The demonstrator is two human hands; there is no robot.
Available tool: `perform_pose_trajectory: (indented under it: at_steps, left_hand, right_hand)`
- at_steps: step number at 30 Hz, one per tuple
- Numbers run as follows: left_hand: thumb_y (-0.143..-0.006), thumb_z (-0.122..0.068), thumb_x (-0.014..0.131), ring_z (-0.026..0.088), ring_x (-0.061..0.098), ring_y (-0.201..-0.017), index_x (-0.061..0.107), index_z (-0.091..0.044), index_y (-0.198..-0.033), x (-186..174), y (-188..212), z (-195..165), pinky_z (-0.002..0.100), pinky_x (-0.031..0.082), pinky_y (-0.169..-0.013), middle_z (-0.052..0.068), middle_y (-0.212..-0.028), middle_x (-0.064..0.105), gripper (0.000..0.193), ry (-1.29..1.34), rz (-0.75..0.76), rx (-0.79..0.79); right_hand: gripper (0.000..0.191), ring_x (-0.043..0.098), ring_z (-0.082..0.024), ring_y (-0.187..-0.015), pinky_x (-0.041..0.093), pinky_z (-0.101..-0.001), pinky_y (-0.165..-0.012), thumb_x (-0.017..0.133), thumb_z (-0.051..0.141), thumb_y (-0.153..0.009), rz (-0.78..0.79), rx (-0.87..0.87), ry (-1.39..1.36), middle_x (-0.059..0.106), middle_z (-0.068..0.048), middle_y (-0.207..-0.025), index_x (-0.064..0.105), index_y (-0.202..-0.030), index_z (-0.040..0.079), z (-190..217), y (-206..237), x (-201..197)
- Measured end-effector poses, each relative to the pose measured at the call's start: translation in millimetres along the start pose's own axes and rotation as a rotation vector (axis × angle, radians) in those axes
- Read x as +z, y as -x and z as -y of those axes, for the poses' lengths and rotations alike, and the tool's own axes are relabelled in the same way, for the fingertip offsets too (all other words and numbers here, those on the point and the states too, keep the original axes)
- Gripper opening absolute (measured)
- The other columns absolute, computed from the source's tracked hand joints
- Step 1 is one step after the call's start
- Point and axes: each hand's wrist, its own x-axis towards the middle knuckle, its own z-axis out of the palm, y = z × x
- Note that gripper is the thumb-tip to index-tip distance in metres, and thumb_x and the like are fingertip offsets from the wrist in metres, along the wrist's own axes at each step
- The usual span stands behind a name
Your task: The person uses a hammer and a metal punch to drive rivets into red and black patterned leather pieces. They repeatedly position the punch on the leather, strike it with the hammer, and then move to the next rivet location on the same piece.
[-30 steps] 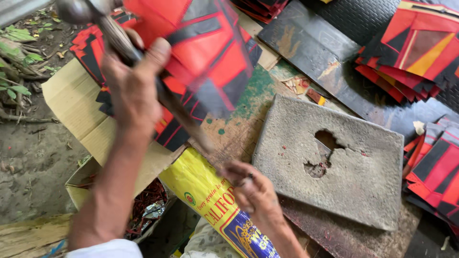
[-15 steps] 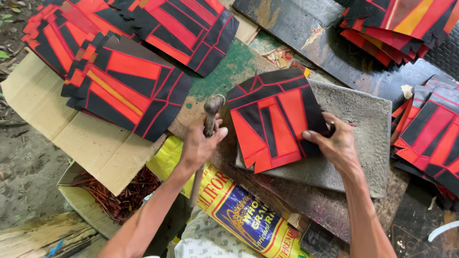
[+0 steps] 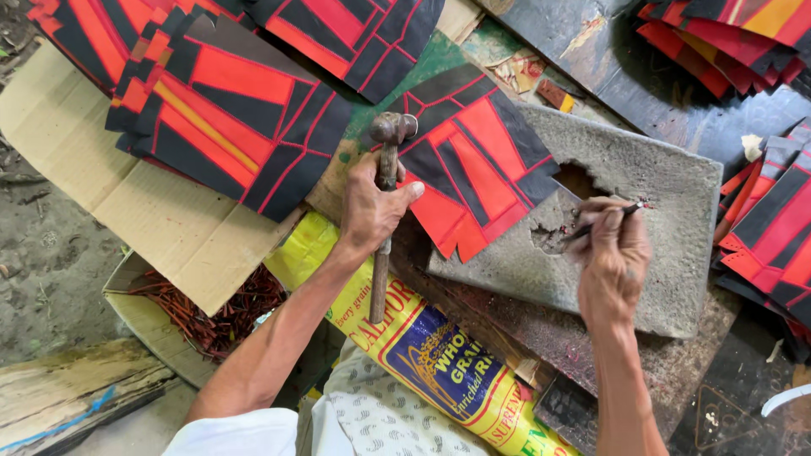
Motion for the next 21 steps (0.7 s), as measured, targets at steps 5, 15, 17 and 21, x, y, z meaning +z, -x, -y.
perform_pose_trajectory:
  at_steps: [5, 15, 17, 21]
  left_hand:
    - [-0.078, -0.012, 0.088, 0.011, 0.051, -0.069, 0.059, -0.005, -0.083, 2.3, 1.1, -7.8, 0.031, 0.048, -0.062, 0.001, -0.08, 0.052, 0.03, -0.115, -0.006, 0.059]
    - [-0.077, -0.013, 0.089, 0.012, 0.054, -0.07, 0.06, -0.005, -0.081, 6.5, 1.3, -5.6, 0.033, 0.049, -0.063, 0.002, -0.08, 0.053, 0.03, -0.106, 0.001, 0.035]
    - [-0.078, -0.013, 0.089, 0.013, 0.053, -0.069, 0.06, -0.004, -0.081, 7.2, 1.1, -3.0, 0.034, 0.049, -0.063, 0.003, -0.08, 0.052, 0.03, -0.12, -0.001, 0.056]
    - [-0.079, -0.013, 0.089, 0.014, 0.053, -0.069, 0.059, -0.004, -0.08, 9.4, 2.1, 0.5, 0.035, 0.048, -0.063, 0.004, -0.081, 0.052, 0.031, -0.132, -0.004, 0.084]
  right_hand:
    - [0.021, 0.073, -0.024, -0.074, 0.064, -0.0372, -0.061, 0.067, 0.005, -0.095, 0.15, 0.241, -0.2, 0.069, -0.013, -0.094, 0.052, -0.111, 0.005, -2.5, 31.7, 25.0]
    - [0.032, 0.074, -0.025, -0.093, 0.067, -0.0415, -0.081, 0.074, -0.005, -0.089, 0.207, 0.165, -0.065, 0.066, -0.013, -0.102, 0.05, -0.109, 0.001, -1.7, 28.4, 54.2]
    - [0.026, 0.075, -0.025, -0.094, 0.066, -0.042, -0.082, 0.071, -0.002, -0.093, 0.207, 0.179, -0.053, 0.066, -0.012, -0.102, 0.051, -0.109, 0.0, -1.3, 27.4, 53.2]
    - [0.016, 0.077, -0.023, -0.094, 0.064, -0.0409, -0.082, 0.065, 0.007, -0.101, 0.279, 0.14, 0.009, 0.071, -0.013, -0.1, 0.053, -0.106, -0.001, -1.0, 25.3, 54.7]
